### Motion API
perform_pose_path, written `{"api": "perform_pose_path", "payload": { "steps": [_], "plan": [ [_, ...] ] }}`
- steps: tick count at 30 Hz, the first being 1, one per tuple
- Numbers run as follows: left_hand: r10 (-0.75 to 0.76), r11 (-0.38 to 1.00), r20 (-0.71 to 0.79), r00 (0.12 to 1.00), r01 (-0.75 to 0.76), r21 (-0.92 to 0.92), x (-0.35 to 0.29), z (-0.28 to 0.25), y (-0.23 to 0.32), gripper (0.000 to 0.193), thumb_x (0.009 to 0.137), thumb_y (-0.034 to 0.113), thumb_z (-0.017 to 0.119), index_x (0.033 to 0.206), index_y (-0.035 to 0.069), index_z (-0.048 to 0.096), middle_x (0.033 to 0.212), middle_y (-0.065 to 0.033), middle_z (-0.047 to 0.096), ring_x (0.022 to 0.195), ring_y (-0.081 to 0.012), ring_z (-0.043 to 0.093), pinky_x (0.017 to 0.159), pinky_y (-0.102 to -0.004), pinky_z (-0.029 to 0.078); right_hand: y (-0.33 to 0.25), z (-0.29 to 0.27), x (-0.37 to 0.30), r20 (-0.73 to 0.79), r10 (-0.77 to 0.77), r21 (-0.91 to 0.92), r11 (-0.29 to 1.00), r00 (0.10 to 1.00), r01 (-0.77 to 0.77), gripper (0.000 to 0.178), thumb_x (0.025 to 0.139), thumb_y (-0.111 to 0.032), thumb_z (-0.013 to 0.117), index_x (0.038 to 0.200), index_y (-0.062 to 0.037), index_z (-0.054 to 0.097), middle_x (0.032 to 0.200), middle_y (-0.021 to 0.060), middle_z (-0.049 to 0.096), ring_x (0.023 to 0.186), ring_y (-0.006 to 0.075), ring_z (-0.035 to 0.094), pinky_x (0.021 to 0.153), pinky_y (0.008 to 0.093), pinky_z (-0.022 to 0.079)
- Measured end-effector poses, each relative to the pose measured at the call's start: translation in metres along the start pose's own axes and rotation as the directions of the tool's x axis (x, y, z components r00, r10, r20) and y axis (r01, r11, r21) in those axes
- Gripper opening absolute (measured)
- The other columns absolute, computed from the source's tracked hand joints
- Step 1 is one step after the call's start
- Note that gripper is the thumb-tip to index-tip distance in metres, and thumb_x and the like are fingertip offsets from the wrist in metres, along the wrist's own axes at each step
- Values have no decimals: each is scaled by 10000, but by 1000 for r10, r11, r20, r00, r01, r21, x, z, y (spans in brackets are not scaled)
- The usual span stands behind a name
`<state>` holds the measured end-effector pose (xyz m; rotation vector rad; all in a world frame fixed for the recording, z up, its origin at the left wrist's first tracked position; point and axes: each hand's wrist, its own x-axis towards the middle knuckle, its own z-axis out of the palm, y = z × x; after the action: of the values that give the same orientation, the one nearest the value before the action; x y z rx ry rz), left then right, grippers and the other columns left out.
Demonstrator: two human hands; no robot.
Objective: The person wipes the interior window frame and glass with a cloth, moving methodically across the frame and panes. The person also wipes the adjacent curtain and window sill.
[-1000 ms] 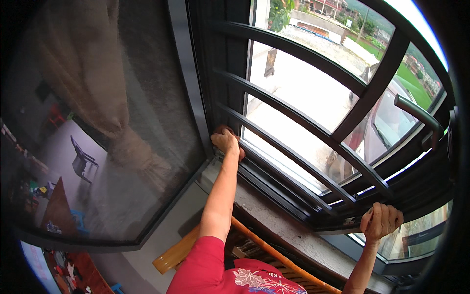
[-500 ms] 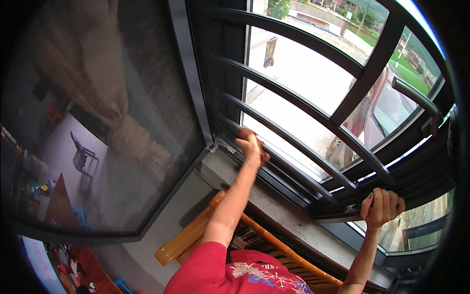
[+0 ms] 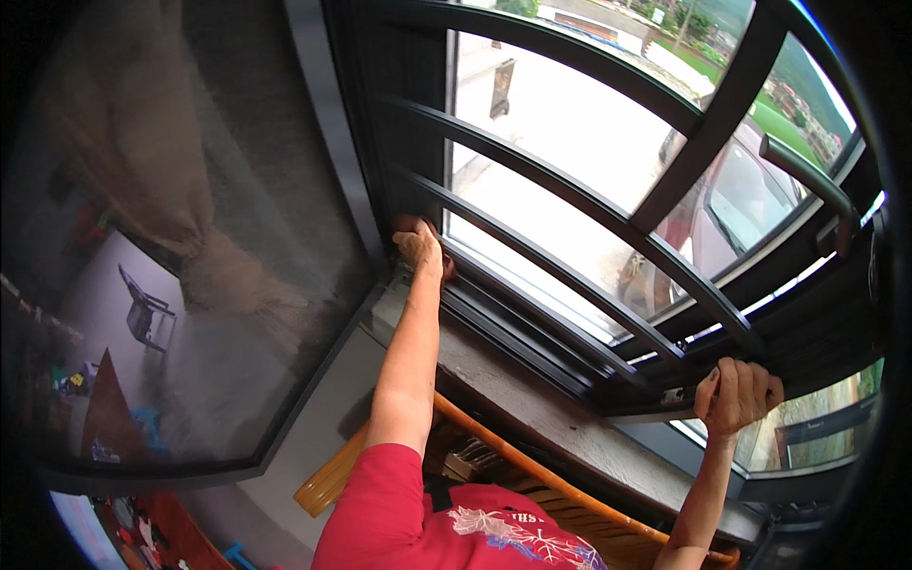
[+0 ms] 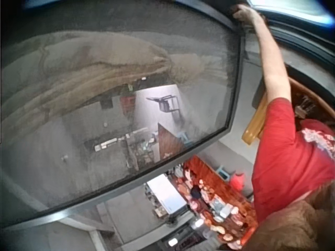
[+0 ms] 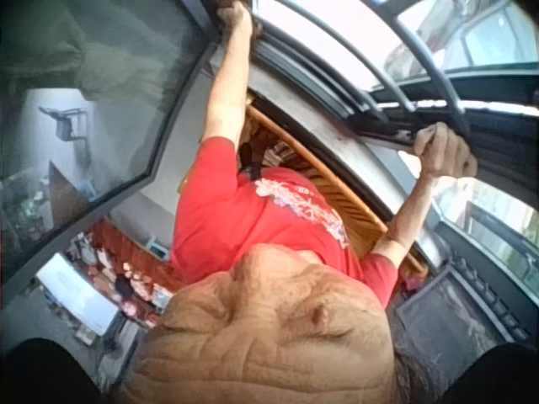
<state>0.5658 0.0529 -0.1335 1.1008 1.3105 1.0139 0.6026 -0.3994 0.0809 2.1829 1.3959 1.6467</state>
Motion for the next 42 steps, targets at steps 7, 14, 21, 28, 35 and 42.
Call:
{"api": "perform_pose_path", "payload": {
  "steps": [7, 14, 21, 28, 35, 42],
  "plan": [
    [-313, 867, 475, 823, 452, -212, -85, 1, -21, 553, 873, 435, 456, 1236, 64, 265, 1091, -151, 439, 862, -288, 541, 495, -401, 496, -4, 1, 10, -4, 16, 7, 1000, 1000, -16, 105, 718, -179, 556, 737, -115, 638, 645, 7, 594, 640, 159, 543, 771, 350, 314],
    [-181, 840, 605, 776, 442, -315, -192, 17, -58, 717, 847, 320, 664, 1308, -43, 252, 1205, -151, 449, 1080, -236, 494, 959, -379, 431, -2, 7, 5, -64, 26, 49, 999, 998, -23, 91, 731, -147, 553, 756, -97, 625, 674, 22, 603, 653, 179, 560, 775, 347, 332],
    [-213, 856, 591, 778, 439, -271, -158, 30, -67, 508, 822, 269, 701, 1135, -37, 443, 1092, -117, 527, 935, -198, 549, 844, -345, 484, -1, 4, 5, -41, -1, 31, 1000, 999, 2, 95, 747, -143, 538, 768, -96, 617, 687, 30, 605, 661, 191, 562, 776, 345, 339],
    [-159, 819, 451, 878, 372, -436, -130, 16, -23, 474, 864, 310, 645, 1091, -46, 429, 982, -147, 539, 757, -236, 625, 552, -378, 573, 2, 5, -1, -8, 37, -11, 999, 999, -37, 101, 724, -191, 544, 727, -158, 639, 694, -38, 619, 675, 138, 562, 815, 345, 315],
    [-190, 859, 433, 881, 363, -361, -178, 20, -22, 476, 813, 213, 671, 1103, -1, 360, 948, -103, 538, 786, -169, 576, 608, -307, 527, -1, 2, 7, -33, 23, 39, 999, 999, -21, 112, 731, -215, 535, 707, -153, 625, 653, -38, 590, 645, 139, 530, 782, 344, 303],
    [-210, 851, 636, 743, 459, -255, -268, 36, -67, 506, 871, 302, 665, 1143, 3, 361, 831, -81, 553, 674, -155, 572, 560, -285, 504, 2, 7, 9, -136, 12, 107, 994, 991, 3, 111, 720, -215, 550, 680, -127, 604, 610, -28, 532, 585, 136, 492, 745, 340, 288]
  ]
}}
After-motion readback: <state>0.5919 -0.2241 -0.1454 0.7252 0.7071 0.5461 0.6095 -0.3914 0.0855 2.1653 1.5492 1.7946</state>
